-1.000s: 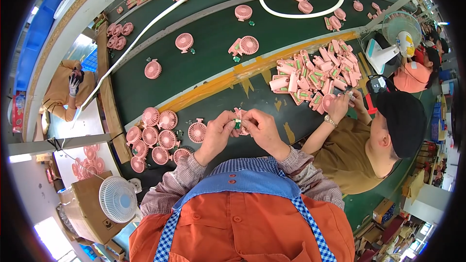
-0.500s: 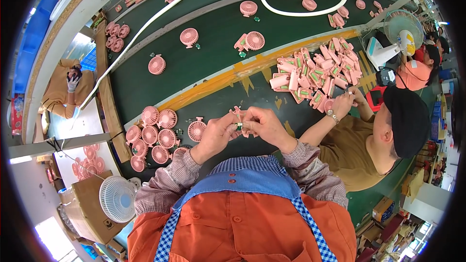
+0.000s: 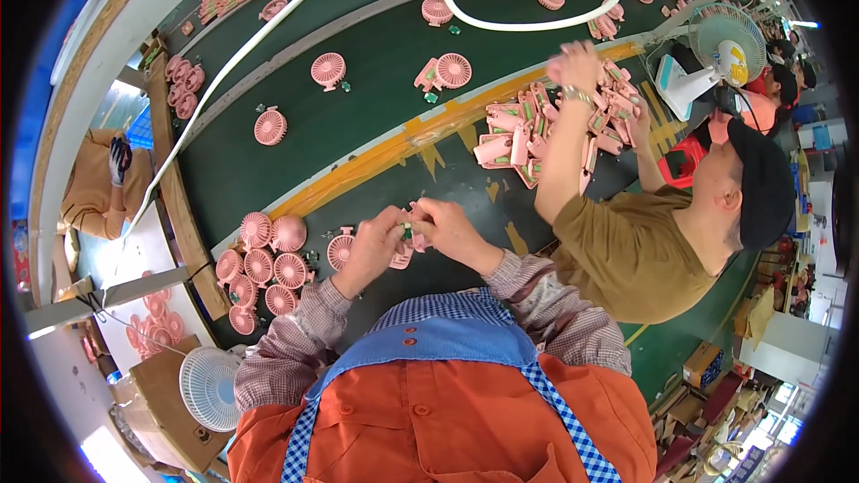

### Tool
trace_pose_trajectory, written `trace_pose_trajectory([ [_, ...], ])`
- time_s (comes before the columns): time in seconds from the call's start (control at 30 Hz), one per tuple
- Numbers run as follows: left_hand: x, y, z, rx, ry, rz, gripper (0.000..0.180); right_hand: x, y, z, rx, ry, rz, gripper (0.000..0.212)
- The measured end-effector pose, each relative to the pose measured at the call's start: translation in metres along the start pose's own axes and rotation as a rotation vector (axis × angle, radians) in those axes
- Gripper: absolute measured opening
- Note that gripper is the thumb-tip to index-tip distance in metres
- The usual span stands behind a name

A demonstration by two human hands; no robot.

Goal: The person assembles small pink handheld fans by hand, integrating fan housings, batteries, circuit boards, and electronic components.

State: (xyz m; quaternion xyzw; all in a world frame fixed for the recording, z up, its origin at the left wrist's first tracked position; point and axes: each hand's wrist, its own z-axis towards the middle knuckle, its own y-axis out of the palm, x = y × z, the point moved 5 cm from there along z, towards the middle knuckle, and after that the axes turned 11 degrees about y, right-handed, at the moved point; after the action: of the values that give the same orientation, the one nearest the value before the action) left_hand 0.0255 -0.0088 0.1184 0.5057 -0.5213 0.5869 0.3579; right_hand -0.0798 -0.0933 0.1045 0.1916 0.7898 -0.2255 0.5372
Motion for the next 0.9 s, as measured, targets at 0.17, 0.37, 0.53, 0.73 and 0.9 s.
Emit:
trace_pose_trajectory([
  [0.17,-0.058,-0.023,0.029,0.071,-0.035,-0.082,0.003,0.038,-0.011,0.021,0.415,-0.191,-0.006,0.012],
  [0.37,-0.1,-0.085,0.093,0.267,-0.037,-0.112,0.007,0.096,-0.081,0.056,0.738,-0.176,-0.807,0.044],
  [0.53,-0.138,-0.129,0.156,0.488,0.011,-0.138,0.007,0.158,-0.115,0.101,0.586,0.215,-1.002,0.042],
  [0.73,-0.19,-0.147,0.185,0.747,-0.214,-0.795,0.018,0.147,-0.102,0.096,0.665,0.096,-1.06,0.033],
  [0.9,-0.24,-0.155,0.171,0.816,-0.322,-0.82,0.019,0.137,-0.078,0.067,0.512,0.053,-0.905,0.047],
])
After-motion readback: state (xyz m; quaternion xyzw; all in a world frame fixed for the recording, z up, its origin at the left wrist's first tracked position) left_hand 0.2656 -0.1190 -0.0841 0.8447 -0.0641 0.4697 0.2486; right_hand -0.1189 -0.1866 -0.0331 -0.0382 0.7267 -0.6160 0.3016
